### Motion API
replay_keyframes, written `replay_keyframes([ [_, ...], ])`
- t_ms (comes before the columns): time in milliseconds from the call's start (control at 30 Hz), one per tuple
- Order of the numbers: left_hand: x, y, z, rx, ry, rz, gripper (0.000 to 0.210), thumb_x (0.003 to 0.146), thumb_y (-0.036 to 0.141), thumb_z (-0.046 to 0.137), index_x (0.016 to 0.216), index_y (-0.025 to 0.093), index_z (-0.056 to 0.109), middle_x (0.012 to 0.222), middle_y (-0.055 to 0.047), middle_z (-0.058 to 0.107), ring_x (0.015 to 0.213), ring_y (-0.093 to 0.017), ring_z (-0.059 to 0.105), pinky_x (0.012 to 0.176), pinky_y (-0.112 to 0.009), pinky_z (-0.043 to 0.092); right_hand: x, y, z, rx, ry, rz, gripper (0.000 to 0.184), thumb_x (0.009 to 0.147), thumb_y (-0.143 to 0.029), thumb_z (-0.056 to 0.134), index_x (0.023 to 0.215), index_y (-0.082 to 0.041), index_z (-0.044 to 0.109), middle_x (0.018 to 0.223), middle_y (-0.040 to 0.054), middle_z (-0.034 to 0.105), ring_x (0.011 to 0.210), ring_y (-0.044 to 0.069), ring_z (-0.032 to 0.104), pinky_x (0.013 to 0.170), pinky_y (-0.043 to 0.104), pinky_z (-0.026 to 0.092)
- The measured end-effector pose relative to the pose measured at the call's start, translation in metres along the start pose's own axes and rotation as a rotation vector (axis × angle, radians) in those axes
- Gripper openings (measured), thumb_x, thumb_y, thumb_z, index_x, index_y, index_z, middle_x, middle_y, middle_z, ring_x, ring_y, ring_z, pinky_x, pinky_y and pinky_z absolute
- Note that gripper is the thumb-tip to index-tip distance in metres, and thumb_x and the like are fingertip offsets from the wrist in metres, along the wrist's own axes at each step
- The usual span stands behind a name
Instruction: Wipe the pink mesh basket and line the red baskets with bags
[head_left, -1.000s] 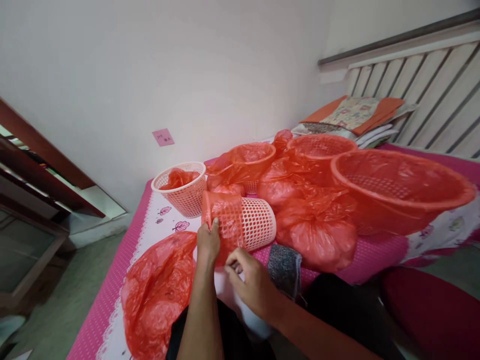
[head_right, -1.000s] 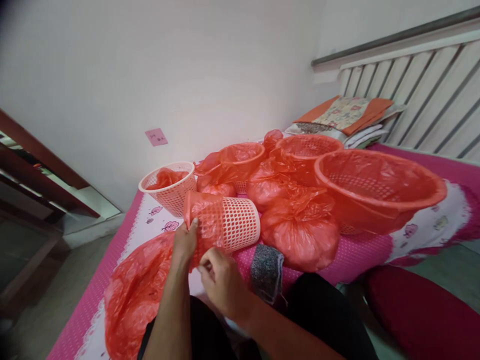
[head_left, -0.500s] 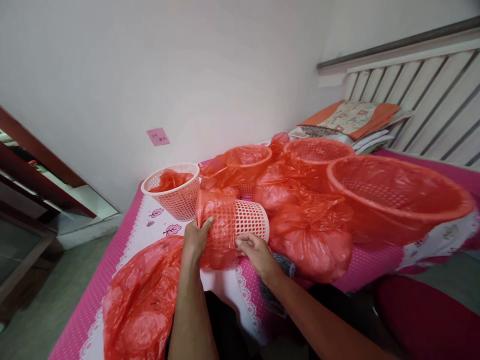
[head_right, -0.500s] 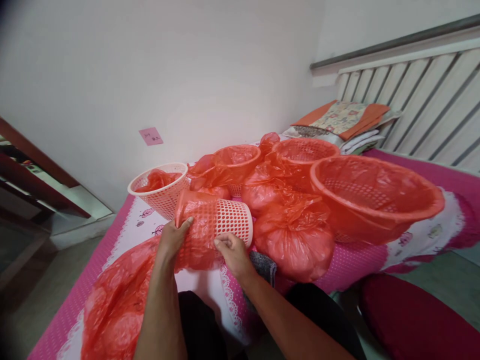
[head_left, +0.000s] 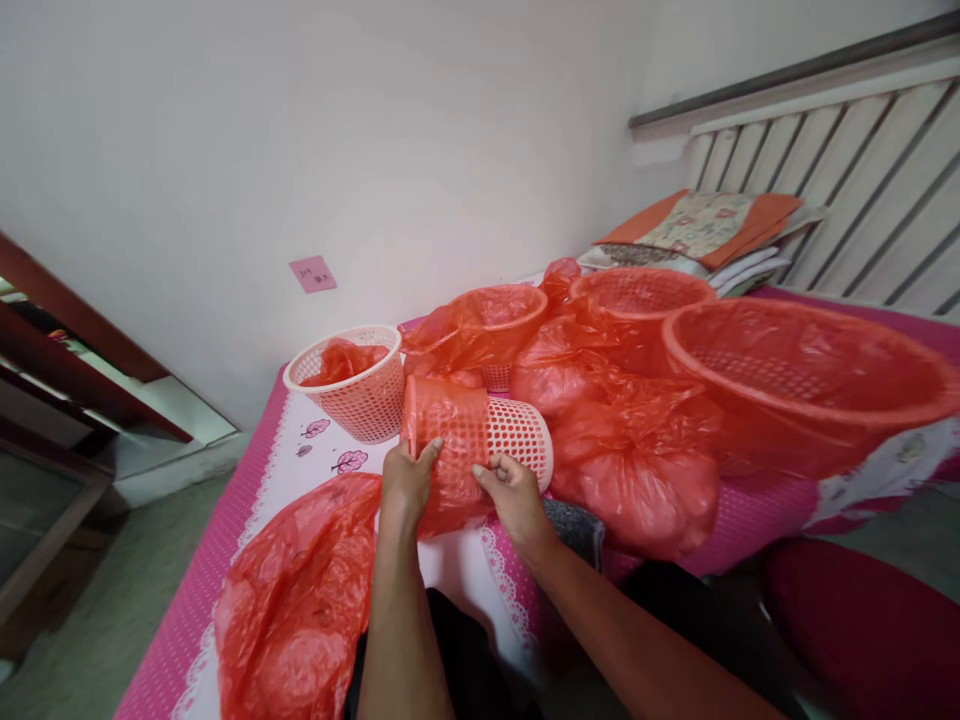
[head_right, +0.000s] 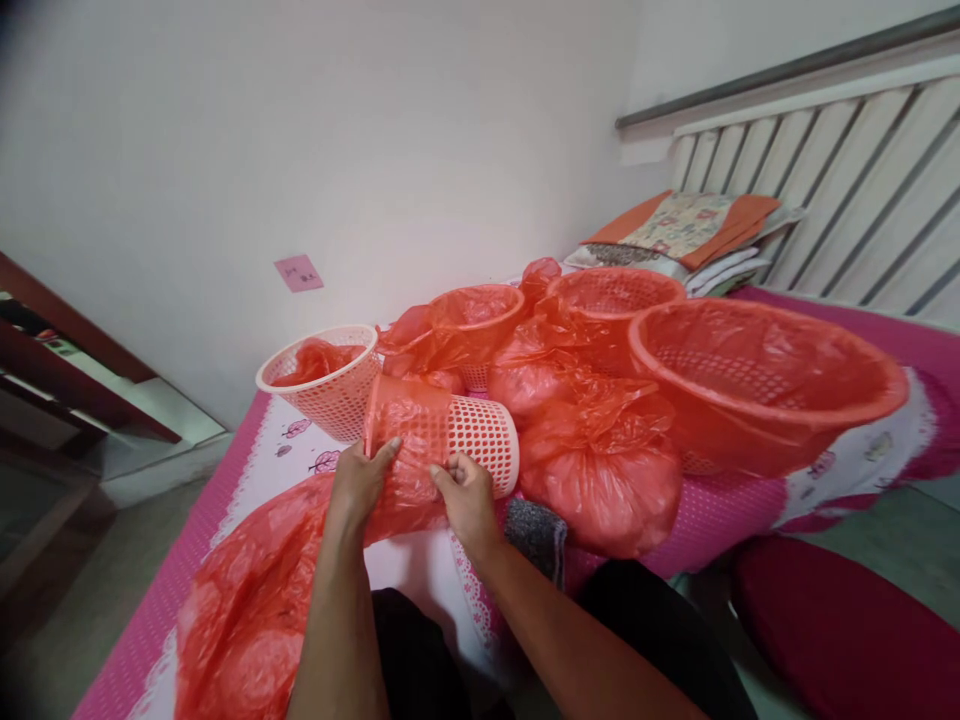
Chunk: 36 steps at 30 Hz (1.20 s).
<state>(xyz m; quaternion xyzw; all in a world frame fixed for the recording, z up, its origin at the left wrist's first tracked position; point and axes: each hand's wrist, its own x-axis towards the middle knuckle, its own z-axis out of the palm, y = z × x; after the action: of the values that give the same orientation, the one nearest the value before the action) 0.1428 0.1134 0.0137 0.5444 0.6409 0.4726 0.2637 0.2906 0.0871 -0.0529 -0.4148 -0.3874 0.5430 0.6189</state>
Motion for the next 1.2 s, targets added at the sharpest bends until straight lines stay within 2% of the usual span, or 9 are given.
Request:
replay_keyframes([
  [100, 0.0, 0.001, -0.001, 0.002, 0.015, -0.009, 0.031, 0.073, 0.049, 0.071, 0.067, 0.02, 0.063, 0.057, 0.001, 0.058, 0.056, -0.017, 0.052, 0.058, -0.031, 0.042, 0.0, -0.003, -0.006, 0.037, 0.06, 0.005, 0.032, 0.072, -0.049, 0.078, 0.074, -0.021, 0.063, 0.06, -0.0051, 0.057, 0.056, 0.012, 0.048, 0.056, 0.027, 0.037],
  [233, -0.002, 0.005, -0.002, -0.004, 0.021, -0.02, 0.029, 0.073, 0.048, 0.069, 0.066, 0.02, 0.062, 0.057, 0.002, 0.057, 0.055, -0.017, 0.05, 0.057, -0.03, 0.04, -0.004, -0.006, -0.013, 0.015, 0.077, -0.008, 0.029, 0.076, -0.049, 0.075, 0.078, -0.021, 0.066, 0.063, -0.0044, 0.058, 0.059, 0.014, 0.05, 0.058, 0.027, 0.039],
  [400, -0.002, 0.006, -0.002, -0.017, 0.023, -0.039, 0.029, 0.072, 0.048, 0.068, 0.072, 0.019, 0.066, 0.06, 0.0, 0.062, 0.058, -0.018, 0.054, 0.06, -0.032, 0.042, -0.006, -0.005, -0.02, 0.004, 0.081, 0.012, 0.037, 0.077, -0.057, 0.076, 0.077, -0.022, 0.067, 0.067, -0.0022, 0.062, 0.061, 0.015, 0.053, 0.059, 0.028, 0.043],
  [500, -0.001, 0.004, -0.001, -0.017, 0.021, -0.041, 0.031, 0.071, 0.05, 0.069, 0.071, 0.019, 0.065, 0.061, 0.0, 0.062, 0.058, -0.018, 0.054, 0.059, -0.032, 0.041, -0.004, -0.004, -0.017, 0.062, -0.005, 0.087, 0.042, 0.077, -0.063, 0.077, 0.079, -0.023, 0.067, 0.071, -0.0001, 0.066, 0.064, 0.017, 0.059, 0.064, 0.031, 0.048],
  [567, 0.0, 0.001, -0.001, -0.017, 0.021, -0.039, 0.032, 0.07, 0.051, 0.07, 0.071, 0.019, 0.065, 0.063, -0.001, 0.064, 0.059, -0.019, 0.055, 0.061, -0.032, 0.042, -0.003, -0.001, -0.014, 0.097, -0.102, 0.113, 0.041, 0.071, -0.058, 0.085, 0.081, -0.022, 0.068, 0.072, 0.0001, 0.069, 0.065, 0.018, 0.062, 0.068, 0.033, 0.051],
  [633, 0.001, -0.001, -0.002, -0.015, 0.021, -0.04, 0.033, 0.071, 0.052, 0.07, 0.071, 0.019, 0.066, 0.063, -0.002, 0.064, 0.06, -0.019, 0.056, 0.061, -0.032, 0.042, -0.002, 0.002, -0.013, 0.091, -0.127, 0.097, 0.039, 0.064, -0.05, 0.09, 0.079, -0.022, 0.068, 0.071, -0.0006, 0.07, 0.065, 0.017, 0.063, 0.068, 0.032, 0.051],
  [833, 0.001, -0.003, -0.005, 0.001, 0.018, -0.048, 0.03, 0.073, 0.049, 0.069, 0.066, 0.021, 0.061, 0.058, 0.001, 0.058, 0.055, -0.017, 0.05, 0.058, -0.031, 0.038, -0.001, 0.005, -0.033, -0.001, 0.032, 0.057, 0.035, 0.067, -0.05, 0.086, 0.076, -0.02, 0.07, 0.061, -0.0023, 0.065, 0.055, 0.014, 0.056, 0.056, 0.028, 0.043],
  [1033, 0.001, -0.004, -0.002, -0.013, -0.001, -0.039, 0.031, 0.074, 0.05, 0.07, 0.067, 0.023, 0.057, 0.055, 0.004, 0.052, 0.053, -0.015, 0.044, 0.055, -0.03, 0.034, 0.012, -0.008, -0.047, 0.005, 0.105, 0.016, 0.045, 0.071, -0.061, 0.084, 0.087, -0.021, 0.073, 0.085, 0.006, 0.078, 0.073, 0.02, 0.069, 0.066, 0.032, 0.052],
  [1200, -0.002, -0.002, -0.002, -0.029, -0.046, 0.002, 0.033, 0.072, 0.051, 0.073, 0.072, 0.019, 0.064, 0.064, 0.0, 0.062, 0.06, -0.017, 0.054, 0.061, -0.031, 0.042, 0.03, -0.026, -0.039, -0.011, 0.139, -0.042, 0.04, 0.076, -0.056, 0.079, 0.095, -0.021, 0.076, 0.096, 0.0068, 0.079, 0.086, 0.022, 0.071, 0.074, 0.033, 0.054],
])
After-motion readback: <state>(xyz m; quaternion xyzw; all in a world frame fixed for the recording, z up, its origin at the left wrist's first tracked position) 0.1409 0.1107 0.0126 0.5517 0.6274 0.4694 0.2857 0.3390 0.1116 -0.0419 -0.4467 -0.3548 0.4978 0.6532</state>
